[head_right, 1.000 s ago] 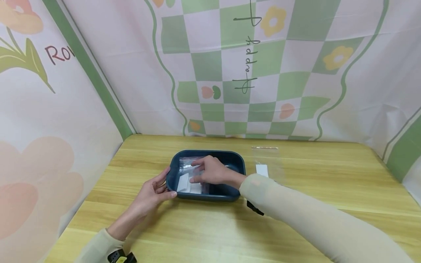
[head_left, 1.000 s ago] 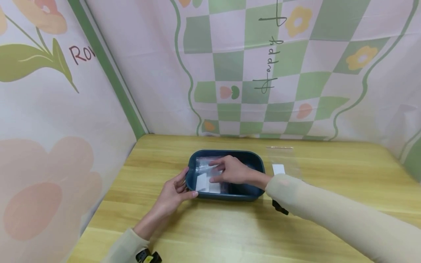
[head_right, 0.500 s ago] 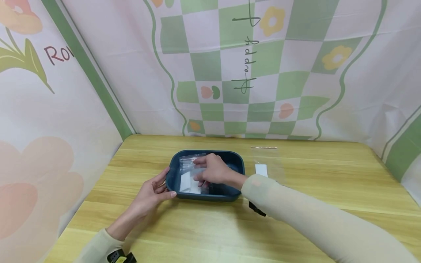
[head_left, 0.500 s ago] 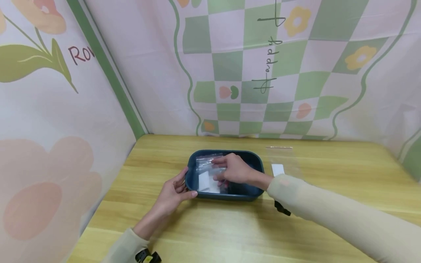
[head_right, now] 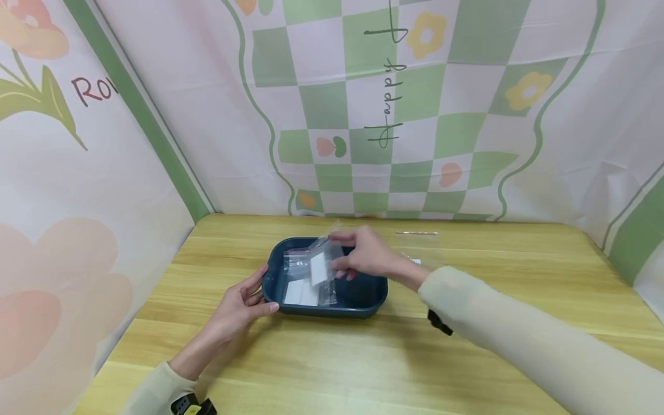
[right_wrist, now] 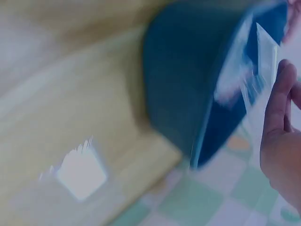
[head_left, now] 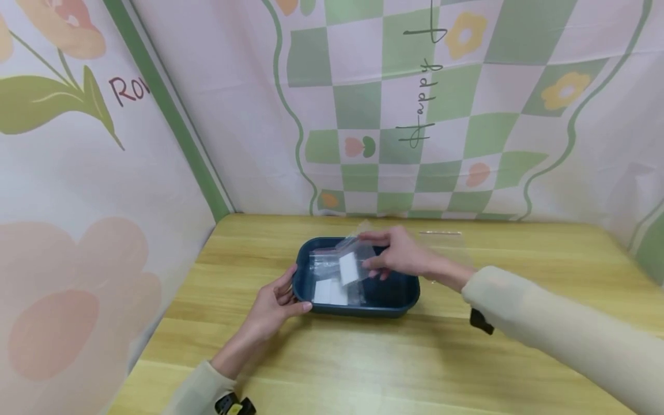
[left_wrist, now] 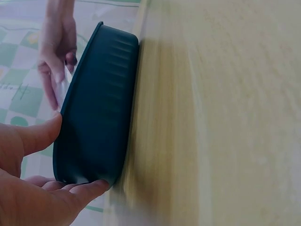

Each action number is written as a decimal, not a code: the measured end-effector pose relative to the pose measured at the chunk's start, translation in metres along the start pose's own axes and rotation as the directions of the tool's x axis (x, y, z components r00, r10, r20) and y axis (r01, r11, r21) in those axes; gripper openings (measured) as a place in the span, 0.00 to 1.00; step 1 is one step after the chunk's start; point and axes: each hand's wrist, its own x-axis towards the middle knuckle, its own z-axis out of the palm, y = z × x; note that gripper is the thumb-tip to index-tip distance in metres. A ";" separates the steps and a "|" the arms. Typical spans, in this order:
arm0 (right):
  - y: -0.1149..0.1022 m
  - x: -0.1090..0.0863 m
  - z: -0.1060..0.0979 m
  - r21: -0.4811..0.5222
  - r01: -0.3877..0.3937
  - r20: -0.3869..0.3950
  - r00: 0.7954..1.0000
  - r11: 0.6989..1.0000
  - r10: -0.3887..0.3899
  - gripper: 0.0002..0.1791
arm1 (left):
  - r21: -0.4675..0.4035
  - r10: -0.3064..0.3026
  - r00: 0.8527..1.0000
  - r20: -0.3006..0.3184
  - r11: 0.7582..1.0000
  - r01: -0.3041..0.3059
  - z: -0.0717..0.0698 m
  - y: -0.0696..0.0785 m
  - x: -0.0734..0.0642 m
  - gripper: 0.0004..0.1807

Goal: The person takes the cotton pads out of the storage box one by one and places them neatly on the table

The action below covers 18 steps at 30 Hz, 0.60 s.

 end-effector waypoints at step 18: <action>0.057 -0.084 -0.142 -0.056 -0.086 -0.208 0.975 0.995 0.073 0.45 | 0.020 -0.001 1.000 -0.027 1.000 0.002 0.003 0.001 -0.001 0.48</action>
